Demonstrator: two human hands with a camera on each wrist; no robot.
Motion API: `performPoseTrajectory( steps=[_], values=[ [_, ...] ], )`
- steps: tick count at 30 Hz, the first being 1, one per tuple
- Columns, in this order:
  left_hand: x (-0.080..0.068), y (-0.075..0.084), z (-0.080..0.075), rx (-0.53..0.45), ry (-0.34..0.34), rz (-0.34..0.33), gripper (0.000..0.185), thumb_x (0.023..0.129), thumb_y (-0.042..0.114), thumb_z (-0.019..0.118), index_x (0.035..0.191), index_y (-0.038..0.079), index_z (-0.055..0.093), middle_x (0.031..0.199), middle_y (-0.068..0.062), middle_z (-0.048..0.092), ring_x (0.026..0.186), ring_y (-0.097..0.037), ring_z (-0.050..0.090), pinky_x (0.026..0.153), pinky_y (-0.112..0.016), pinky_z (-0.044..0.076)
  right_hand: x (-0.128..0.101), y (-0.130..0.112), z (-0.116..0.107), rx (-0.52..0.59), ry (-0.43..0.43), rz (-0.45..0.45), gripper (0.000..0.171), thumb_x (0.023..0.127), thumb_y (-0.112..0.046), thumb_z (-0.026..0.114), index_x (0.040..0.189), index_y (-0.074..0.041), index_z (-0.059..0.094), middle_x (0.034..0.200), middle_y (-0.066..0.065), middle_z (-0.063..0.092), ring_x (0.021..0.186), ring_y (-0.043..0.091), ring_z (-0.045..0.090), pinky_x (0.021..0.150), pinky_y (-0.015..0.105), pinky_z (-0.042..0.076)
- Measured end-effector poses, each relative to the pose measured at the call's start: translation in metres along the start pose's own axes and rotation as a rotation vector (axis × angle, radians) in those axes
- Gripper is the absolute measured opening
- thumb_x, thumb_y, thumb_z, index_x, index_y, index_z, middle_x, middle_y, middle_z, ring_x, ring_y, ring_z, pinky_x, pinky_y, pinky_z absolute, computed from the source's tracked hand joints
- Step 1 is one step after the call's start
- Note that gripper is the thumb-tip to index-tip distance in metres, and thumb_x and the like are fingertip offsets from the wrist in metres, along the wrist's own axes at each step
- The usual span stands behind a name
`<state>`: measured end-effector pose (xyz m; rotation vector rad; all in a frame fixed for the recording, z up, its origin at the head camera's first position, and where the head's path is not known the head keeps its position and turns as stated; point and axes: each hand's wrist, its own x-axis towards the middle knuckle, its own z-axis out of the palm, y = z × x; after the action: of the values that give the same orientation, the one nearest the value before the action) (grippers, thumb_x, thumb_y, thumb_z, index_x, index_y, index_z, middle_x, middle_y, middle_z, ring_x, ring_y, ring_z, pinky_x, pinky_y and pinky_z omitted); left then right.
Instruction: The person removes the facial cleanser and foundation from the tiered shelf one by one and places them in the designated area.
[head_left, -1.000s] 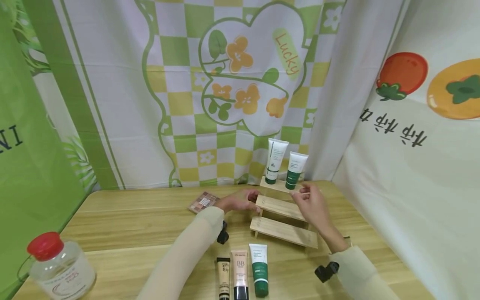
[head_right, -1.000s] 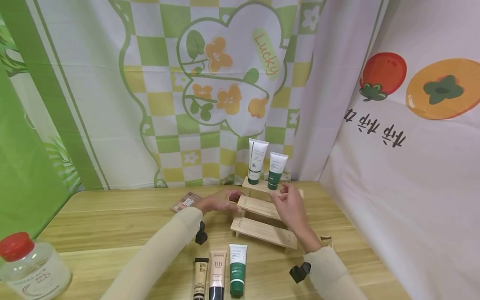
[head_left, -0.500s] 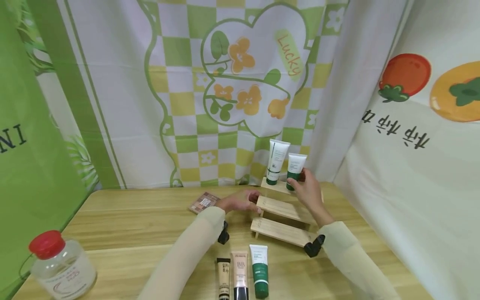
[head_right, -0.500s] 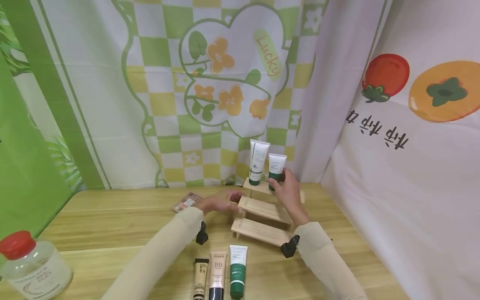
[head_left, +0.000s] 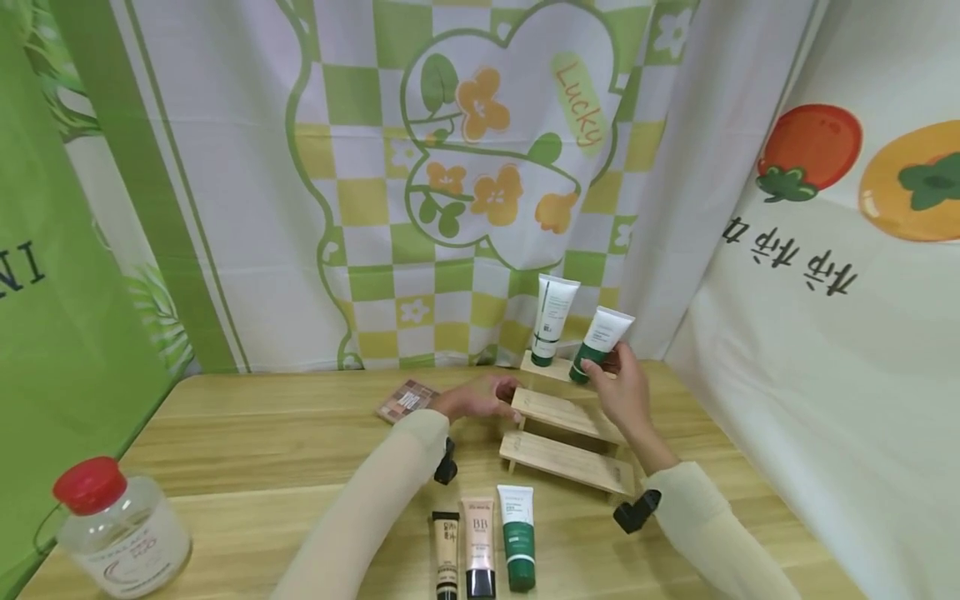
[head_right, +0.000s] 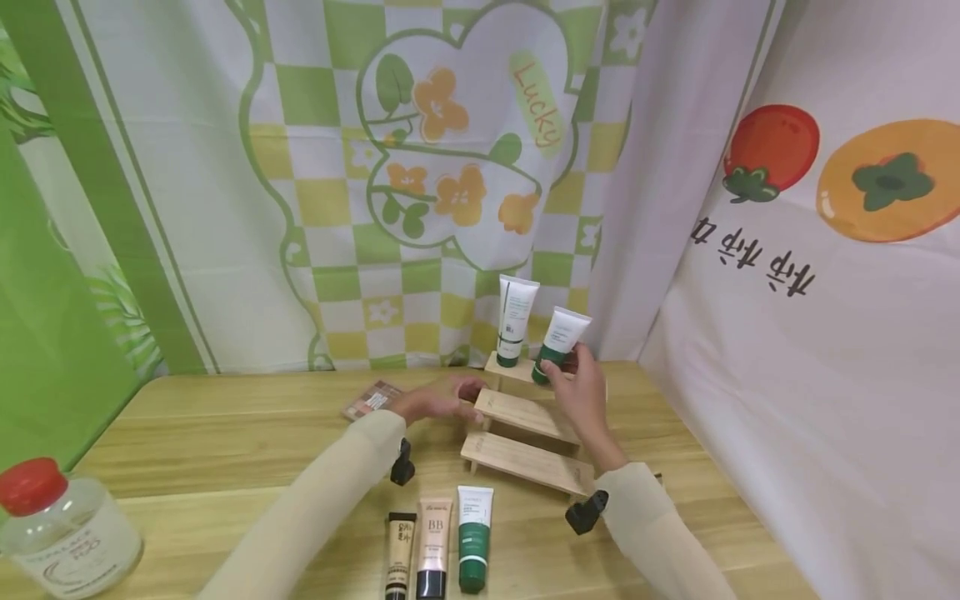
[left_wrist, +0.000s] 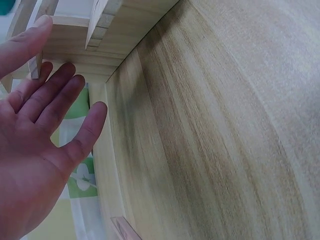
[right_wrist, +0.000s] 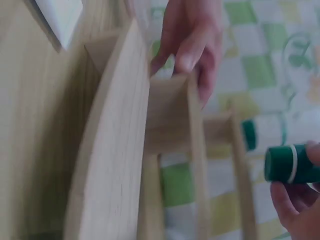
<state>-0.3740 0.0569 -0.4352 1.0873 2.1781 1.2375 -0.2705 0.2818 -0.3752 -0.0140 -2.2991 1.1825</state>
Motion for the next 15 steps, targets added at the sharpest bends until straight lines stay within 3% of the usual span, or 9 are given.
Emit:
performPoseTrajectory(
  steps=[5, 11, 15],
  values=[
    [0.000, 0.002, 0.001, 0.019, 0.017, -0.015, 0.051, 0.074, 0.016, 0.076, 0.119, 0.005, 0.053, 0.112, -0.006, 0.061, 0.106, -0.018, 0.055, 0.093, -0.029, 0.041, -0.045, -0.026, -0.016, 0.144, -0.185, 0.032, 0.050, 0.082, -0.018, 0.069, 0.119, 0.003, 0.043, 0.100, 0.022, 0.062, 0.086, 0.028, 0.063, 0.068, 0.028, 0.053],
    [0.000, 0.003, 0.002, 0.051, 0.028, -0.024, 0.052, 0.075, 0.014, 0.075, 0.120, 0.004, 0.052, 0.114, -0.008, 0.060, 0.107, -0.019, 0.055, 0.092, -0.028, 0.041, -0.112, -0.041, -0.031, 0.044, -0.437, 0.145, 0.051, 0.074, -0.023, 0.076, 0.111, -0.001, 0.051, 0.089, 0.011, 0.062, 0.076, 0.019, 0.062, 0.062, 0.025, 0.052],
    [-0.003, 0.006, 0.002, 0.052, 0.028, -0.025, 0.051, 0.075, 0.015, 0.075, 0.119, 0.004, 0.053, 0.114, -0.007, 0.061, 0.107, -0.018, 0.055, 0.093, -0.028, 0.041, -0.146, -0.035, -0.034, 0.042, -0.625, 0.248, 0.055, 0.074, -0.026, 0.076, 0.110, 0.006, 0.050, 0.084, 0.009, 0.056, 0.070, 0.019, 0.059, 0.054, 0.028, 0.052]
  ],
)
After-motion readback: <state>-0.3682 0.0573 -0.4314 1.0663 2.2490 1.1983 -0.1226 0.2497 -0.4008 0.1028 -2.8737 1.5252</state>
